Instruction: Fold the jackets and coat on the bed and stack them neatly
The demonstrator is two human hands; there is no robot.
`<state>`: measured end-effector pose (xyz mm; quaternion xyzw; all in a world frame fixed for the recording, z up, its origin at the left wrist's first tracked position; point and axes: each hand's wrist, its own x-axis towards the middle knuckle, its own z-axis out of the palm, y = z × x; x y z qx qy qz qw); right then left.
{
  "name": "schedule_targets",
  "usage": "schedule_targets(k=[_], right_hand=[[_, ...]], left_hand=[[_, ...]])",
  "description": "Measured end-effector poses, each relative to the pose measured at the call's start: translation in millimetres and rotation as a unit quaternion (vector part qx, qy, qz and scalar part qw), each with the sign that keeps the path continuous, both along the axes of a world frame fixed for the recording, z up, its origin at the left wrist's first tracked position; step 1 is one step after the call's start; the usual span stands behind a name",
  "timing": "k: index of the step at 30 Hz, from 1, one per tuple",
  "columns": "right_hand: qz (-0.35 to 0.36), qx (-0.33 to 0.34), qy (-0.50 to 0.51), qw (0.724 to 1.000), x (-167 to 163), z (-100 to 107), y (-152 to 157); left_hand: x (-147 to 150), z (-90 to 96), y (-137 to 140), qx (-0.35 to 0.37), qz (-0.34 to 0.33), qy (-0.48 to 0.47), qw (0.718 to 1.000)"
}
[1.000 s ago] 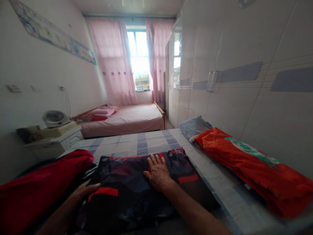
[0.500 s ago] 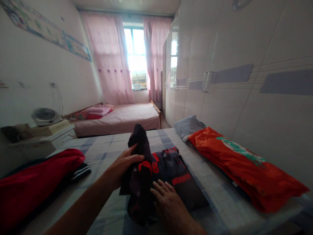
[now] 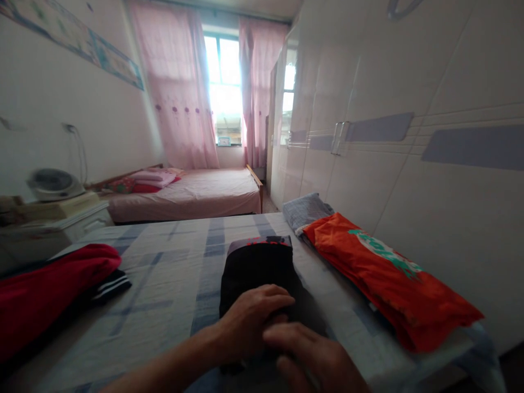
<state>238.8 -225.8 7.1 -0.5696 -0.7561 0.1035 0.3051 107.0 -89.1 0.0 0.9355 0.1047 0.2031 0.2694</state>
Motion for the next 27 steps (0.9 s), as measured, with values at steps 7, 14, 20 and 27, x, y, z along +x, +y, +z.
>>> schedule_targets(k=[7,14,20,27], right_hand=[[-0.072,0.076,-0.142,0.984,-0.8,11.3,94.4],[-0.164,-0.105,-0.224,0.955,40.8,-65.9,178.9],[-0.165,-0.111,-0.222,0.955,47.8,-80.7,178.9],[-0.162,-0.102,-0.190,0.963,46.5,-82.1,179.3]], left_hand=[[-31.2,2.7,62.3,0.177,0.126,-0.017,0.976],[4.9,-39.8,118.7,0.154,0.201,0.134,0.958],[-5.1,-38.2,80.2,0.149,0.180,0.119,0.965],[-32.9,-60.2,3.6,0.156,-0.082,0.063,0.982]])
